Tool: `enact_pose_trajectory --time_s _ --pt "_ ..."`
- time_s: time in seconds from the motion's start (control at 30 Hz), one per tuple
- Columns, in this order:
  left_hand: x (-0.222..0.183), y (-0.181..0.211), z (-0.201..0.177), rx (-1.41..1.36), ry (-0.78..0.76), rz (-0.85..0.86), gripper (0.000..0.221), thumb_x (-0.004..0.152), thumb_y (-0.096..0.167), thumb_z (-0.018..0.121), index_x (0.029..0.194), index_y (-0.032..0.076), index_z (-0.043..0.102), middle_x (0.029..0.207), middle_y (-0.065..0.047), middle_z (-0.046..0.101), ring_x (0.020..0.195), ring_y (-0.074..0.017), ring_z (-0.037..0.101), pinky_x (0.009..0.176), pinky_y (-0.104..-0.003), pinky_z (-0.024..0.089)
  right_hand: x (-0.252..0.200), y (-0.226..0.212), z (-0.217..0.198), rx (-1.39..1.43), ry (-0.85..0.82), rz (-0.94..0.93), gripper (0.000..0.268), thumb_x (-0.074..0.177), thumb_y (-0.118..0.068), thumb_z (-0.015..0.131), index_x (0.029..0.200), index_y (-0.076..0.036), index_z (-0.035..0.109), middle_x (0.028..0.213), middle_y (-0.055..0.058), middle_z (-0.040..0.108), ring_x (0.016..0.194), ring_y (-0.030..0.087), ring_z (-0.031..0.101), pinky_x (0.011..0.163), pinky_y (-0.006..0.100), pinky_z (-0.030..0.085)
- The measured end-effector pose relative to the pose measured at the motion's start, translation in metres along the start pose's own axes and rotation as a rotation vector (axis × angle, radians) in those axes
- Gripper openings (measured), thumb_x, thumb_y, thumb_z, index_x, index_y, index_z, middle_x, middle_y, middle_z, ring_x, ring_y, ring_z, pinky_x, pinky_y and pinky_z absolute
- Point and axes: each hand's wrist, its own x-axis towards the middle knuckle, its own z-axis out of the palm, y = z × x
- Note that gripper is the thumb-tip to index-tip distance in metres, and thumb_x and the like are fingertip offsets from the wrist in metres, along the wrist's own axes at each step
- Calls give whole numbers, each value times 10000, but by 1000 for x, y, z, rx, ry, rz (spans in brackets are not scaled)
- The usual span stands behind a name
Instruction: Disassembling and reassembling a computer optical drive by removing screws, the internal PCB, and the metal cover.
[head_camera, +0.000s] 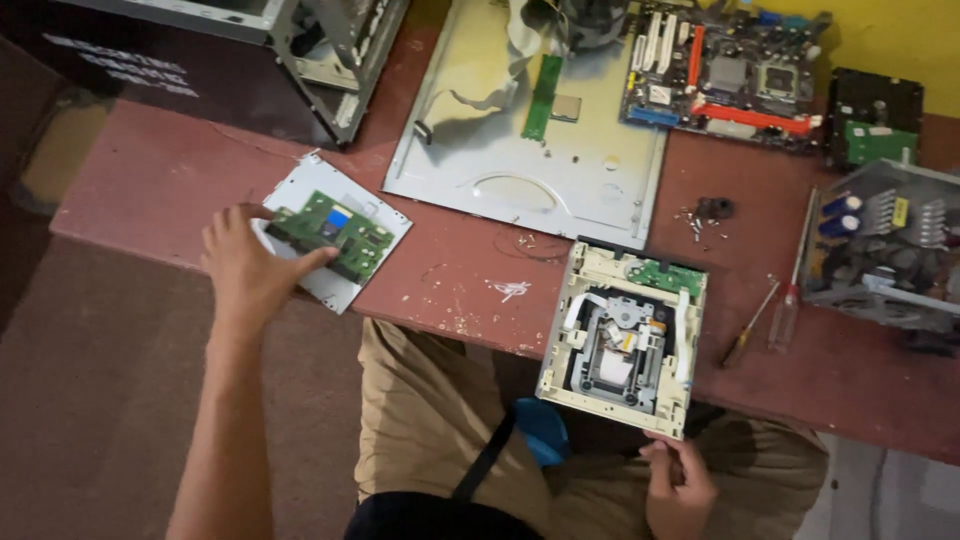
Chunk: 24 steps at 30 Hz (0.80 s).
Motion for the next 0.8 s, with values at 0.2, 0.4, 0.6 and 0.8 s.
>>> enact_pose_trajectory --time_s 0.2,0.4,0.6,0.8 --pt "-17 22 -25 -568 194 52 466 938 74 828 1162 68 419 1122 -119 496 967 -214 542 751 -352 437 -1 2 -4 24 23 -83 169 1009 -125 616 1015 -65 773 781 43 759 586 90 498 597 253 407" --pt "-64 76 -43 -957 409 -146 286 935 56 722 1096 117 493 968 -44 587 864 -115 571 677 -271 438 -32 -33 -29 -38 158 -323 176 1041 -2 576 1015 -35 748 889 80 756 784 146 704 773 273 541" --pt "-144 165 4 -1439 -128 -581 426 739 74 803 1059 109 526 968 -65 650 843 -171 628 743 -388 533 -45 -111 -63 383 -195 -88 388 963 -113 508 1308 37 606 1228 257 697 998 343 742 777 412 618" --pt "-184 239 -2 -1439 -816 -62 198 839 50 817 785 86 630 730 9 557 687 -103 504 608 -262 407 -34 -182 -53 410 -212 390 667 743 -253 734 1348 26 729 1028 196 795 822 256 627 699 415 475"
